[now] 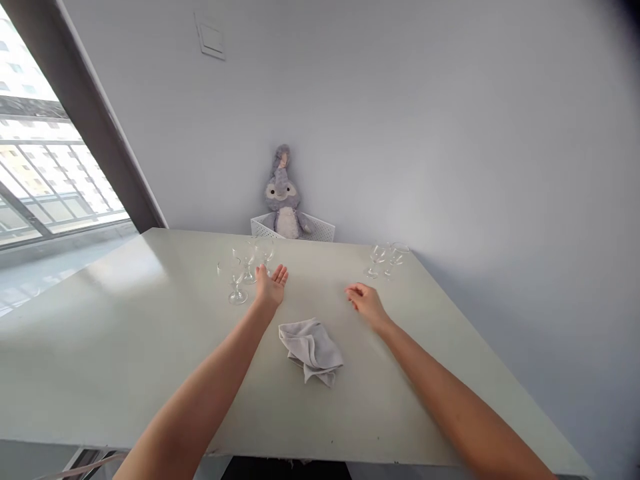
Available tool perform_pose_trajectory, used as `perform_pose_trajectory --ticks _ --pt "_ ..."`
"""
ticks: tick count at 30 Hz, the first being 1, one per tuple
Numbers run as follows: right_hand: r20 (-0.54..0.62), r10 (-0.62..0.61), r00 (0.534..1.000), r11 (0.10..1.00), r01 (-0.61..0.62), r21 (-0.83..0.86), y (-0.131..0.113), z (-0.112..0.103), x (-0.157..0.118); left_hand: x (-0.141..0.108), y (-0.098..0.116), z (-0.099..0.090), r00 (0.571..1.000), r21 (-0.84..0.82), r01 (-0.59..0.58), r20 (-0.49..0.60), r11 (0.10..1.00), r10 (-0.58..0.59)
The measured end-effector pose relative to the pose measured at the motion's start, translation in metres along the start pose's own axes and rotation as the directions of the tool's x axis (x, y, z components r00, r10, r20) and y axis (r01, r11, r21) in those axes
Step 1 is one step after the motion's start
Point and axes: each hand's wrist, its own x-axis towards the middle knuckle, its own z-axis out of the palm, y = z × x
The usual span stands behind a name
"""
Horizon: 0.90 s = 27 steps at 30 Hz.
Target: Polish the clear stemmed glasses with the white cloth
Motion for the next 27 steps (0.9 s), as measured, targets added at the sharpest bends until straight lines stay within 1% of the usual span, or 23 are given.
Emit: perform_pose_trajectory --ticks 1,2,3,4,5,6,7,9,11,13,15,17,18,19,20,21,22,23,24,25,27 --pt "0.12 -0.086 0.989 0.996 0.087 -0.002 -0.012 0.007 -0.014 0.006 0.001 0.003 1.0 -0.028 0.018 0.001 0.999 -0.018" --pt "0.239 -0.183 0.954 0.981 0.194 -0.024 -0.024 0.014 -0.028 0.012 0.001 0.004 1.0 -0.056 0.031 0.0 0.998 -0.031" --pt "0.329 -0.267 0.906 0.95 0.305 -0.068 -0.034 0.02 -0.043 0.016 0.001 0.006 0.999 -0.082 0.041 -0.001 0.996 -0.041" --pt "0.395 -0.315 0.863 0.911 0.392 -0.13 -0.042 0.026 -0.057 0.019 0.001 0.007 0.999 -0.107 0.047 0.0 0.993 -0.047" --pt "0.439 -0.342 0.831 0.867 0.459 -0.195 -0.047 0.032 -0.069 0.022 0.001 0.007 0.999 -0.129 0.051 0.002 0.99 -0.051" --pt "0.47 -0.347 0.812 0.824 0.503 -0.261 -0.049 0.037 -0.08 0.025 0.001 0.007 0.999 -0.149 0.053 0.007 0.987 -0.052" --pt "0.49 -0.333 0.806 0.79 0.522 -0.321 -0.05 0.042 -0.088 0.027 0.002 0.008 0.999 -0.167 0.053 0.013 0.985 -0.051" --pt "0.506 -0.283 0.815 0.754 0.515 -0.407 -0.045 0.05 -0.098 0.031 0.003 0.008 0.999 -0.196 0.051 0.029 0.979 -0.046" --pt "0.505 -0.245 0.828 0.762 0.486 -0.427 -0.038 0.055 -0.1 0.035 0.006 0.009 0.998 -0.217 0.047 0.049 0.975 -0.037" --pt "0.484 -0.24 0.841 0.809 0.449 -0.379 -0.033 0.056 -0.098 0.036 0.007 0.009 0.997 -0.231 0.039 0.071 0.972 -0.023" --pt "0.455 -0.243 0.857 0.886 0.387 -0.255 -0.031 0.054 -0.093 0.035 0.007 0.01 0.995 -0.239 0.032 0.095 0.97 -0.009" --pt "0.404 -0.224 0.887 0.96 0.272 -0.065 -0.029 0.05 -0.087 0.031 0.005 0.01 0.992 -0.237 0.033 0.126 0.971 -0.003" --pt "0.361 -0.202 0.91 0.979 0.197 0.05 -0.028 0.047 -0.083 0.027 0.003 0.011 0.99 -0.231 0.038 0.143 0.972 -0.005" --pt "0.306 -0.168 0.937 0.977 0.116 0.179 -0.027 0.043 -0.079 0.022 0.001 0.011 0.987 -0.226 0.047 0.161 0.973 -0.011" --pt "0.243 -0.12 0.962 0.947 0.038 0.319 -0.026 0.039 -0.074 0.015 -0.002 0.012 0.982 -0.211 0.06 0.187 0.976 -0.02" --pt "0.183 -0.067 0.981 0.888 -0.025 0.46 -0.025 0.035 -0.069 0.008 -0.005 0.012 0.974 -0.184 0.071 0.225 0.98 -0.028" --pt "0.136 -0.016 0.991 0.806 -0.068 0.589 -0.025 0.03 -0.065 0.0 -0.008 0.011 0.961 -0.15 0.077 0.273 0.986 -0.034" --pt "0.104 0.027 0.994 0.712 -0.092 0.696 -0.024 0.025 -0.06 -0.009 -0.012 0.011 0.938 -0.087 0.071 0.346 0.994 -0.037" --pt "0.082 0.055 0.995 0.625 -0.098 0.774 -0.025 0.021 -0.057 -0.019 -0.016 0.009 0.91 -0.031 0.048 0.414 0.998 -0.031" --pt "0.066 0.068 0.995 0.557 -0.093 0.826 -0.026 0.017 -0.054 -0.028 -0.02 0.008 0.879 0.017 0.026 0.475 1.0 -0.031" --pt "0.041 0.063 0.997 0.472 -0.066 0.879 -0.029 0.012 -0.053 -0.046 -0.03 0.004 0.829 0.091 0.004 0.556 0.996 -0.054"
